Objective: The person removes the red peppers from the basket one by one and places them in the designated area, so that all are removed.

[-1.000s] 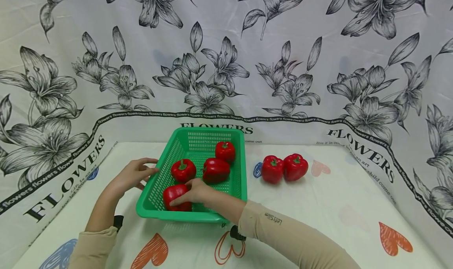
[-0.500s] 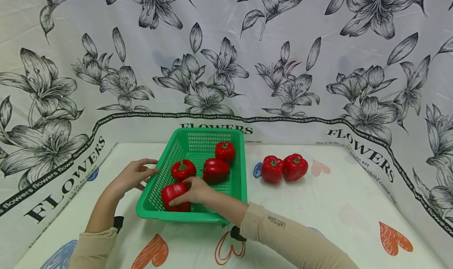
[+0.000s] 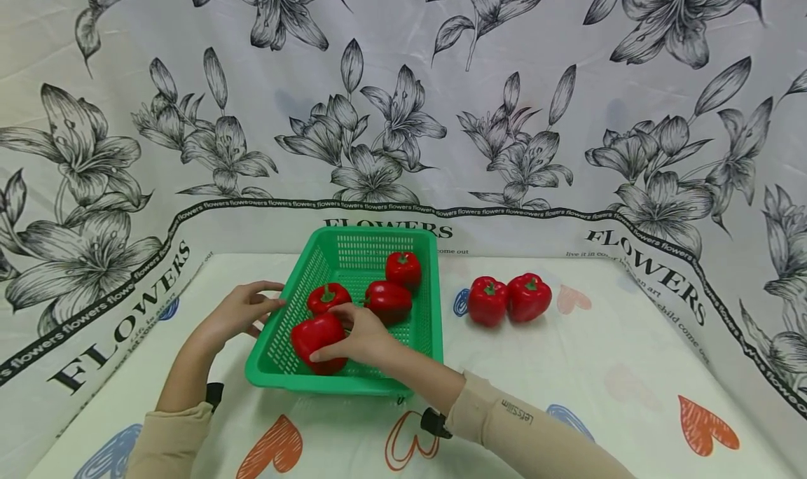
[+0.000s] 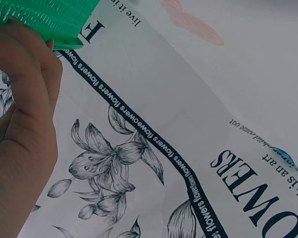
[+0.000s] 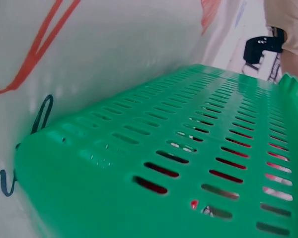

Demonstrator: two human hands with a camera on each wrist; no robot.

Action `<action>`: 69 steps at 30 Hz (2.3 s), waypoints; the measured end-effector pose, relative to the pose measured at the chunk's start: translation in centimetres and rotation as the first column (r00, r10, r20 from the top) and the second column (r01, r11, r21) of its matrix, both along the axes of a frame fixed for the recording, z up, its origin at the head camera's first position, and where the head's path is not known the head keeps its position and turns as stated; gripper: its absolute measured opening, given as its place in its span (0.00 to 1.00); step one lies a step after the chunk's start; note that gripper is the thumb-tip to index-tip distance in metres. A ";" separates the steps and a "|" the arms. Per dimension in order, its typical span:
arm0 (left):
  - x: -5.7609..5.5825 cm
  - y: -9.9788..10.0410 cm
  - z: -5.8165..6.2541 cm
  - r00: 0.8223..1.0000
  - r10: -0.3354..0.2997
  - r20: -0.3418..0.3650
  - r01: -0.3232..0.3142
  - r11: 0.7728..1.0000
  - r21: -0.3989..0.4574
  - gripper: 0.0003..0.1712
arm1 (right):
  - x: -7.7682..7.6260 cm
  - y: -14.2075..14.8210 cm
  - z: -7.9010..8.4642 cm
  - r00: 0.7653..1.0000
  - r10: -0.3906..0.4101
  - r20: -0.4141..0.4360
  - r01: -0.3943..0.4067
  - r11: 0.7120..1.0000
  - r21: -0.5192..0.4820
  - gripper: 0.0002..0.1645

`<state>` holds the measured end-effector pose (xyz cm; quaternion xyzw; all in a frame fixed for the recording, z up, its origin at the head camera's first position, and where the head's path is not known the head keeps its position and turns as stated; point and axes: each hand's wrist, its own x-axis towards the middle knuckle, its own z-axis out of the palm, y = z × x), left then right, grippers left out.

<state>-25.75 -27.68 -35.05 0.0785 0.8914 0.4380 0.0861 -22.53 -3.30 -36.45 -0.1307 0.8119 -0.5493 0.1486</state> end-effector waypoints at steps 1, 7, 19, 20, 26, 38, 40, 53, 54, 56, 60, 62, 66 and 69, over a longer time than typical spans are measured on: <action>0.0 0.0 0.0 1.000 0.001 0.001 -0.001 1.000 -0.001 0.33 | 0.0 0.2 0.0 1.000 0.000 -0.008 0.000 1.000 -0.007 0.43; 0.0 0.1 0.0 1.000 0.006 0.000 -0.006 1.000 -0.008 0.34 | 0.3 1.5 0.3 0.998 0.013 -0.058 -0.016 0.998 -0.058 0.41; -0.2 0.2 0.1 1.000 0.000 0.002 0.000 1.000 -0.018 0.33 | 1.2 5.2 0.8 0.993 0.023 -0.118 -0.050 0.973 -0.226 0.42; -0.2 0.2 0.1 1.000 -0.001 0.003 0.002 1.000 -0.014 0.33 | 1.2 5.5 0.8 0.992 0.017 -0.122 -0.045 0.970 -0.238 0.42; -0.1 0.1 0.1 1.000 -0.003 0.010 0.003 1.000 -0.003 0.34 | 1.0 7.5 0.9 0.986 -0.026 -0.166 -0.022 0.960 -0.280 0.42; 0.1 -0.1 0.0 1.000 -0.003 0.014 0.003 1.000 0.003 0.34 | 0.9 11.7 1.7 0.963 -0.156 -0.219 0.089 0.954 -0.288 0.46; 0.2 -0.1 0.0 1.000 -0.001 0.013 0.001 1.000 0.000 0.34 | 0.8 12.6 1.7 0.958 -0.179 -0.223 0.109 0.950 -0.293 0.45; 0.0 0.0 0.2 1.000 0.000 0.008 0.000 1.000 -0.007 0.33 | 0.0 18.6 0.8 0.922 -0.360 -0.145 0.300 0.898 -0.323 0.48; 0.0 0.0 0.3 1.000 -0.001 0.008 0.001 1.000 -0.009 0.33 | 0.0 19.0 0.7 0.919 -0.371 -0.134 0.312 0.891 -0.328 0.48; 0.0 0.0 0.3 1.000 -0.002 0.009 0.002 1.000 -0.009 0.33 | 0.0 19.9 0.7 0.907 -0.403 -0.125 0.348 0.881 -0.320 0.49; -0.1 0.0 0.3 1.000 -0.003 0.007 0.003 1.000 -0.014 0.33 | 0.1 21.8 0.7 0.880 -0.459 -0.118 0.408 0.861 -0.304 0.52; -0.1 0.0 0.4 1.000 -0.002 0.007 0.002 1.000 -0.013 0.33 | 0.0 22.8 0.7 0.864 -0.488 -0.120 0.439 0.849 -0.295 0.53; -0.1 0.1 0.4 1.000 -0.001 0.011 0.001 1.000 -0.009 0.33 | -0.2 24.6 0.6 0.831 -0.543 -0.120 0.495 0.820 -0.286 0.54; -0.1 0.0 0.4 1.000 -0.001 0.014 0.001 1.000 -0.004 0.33 | -0.2 25.9 0.4 0.805 -0.582 -0.116 0.540 0.799 -0.264 0.54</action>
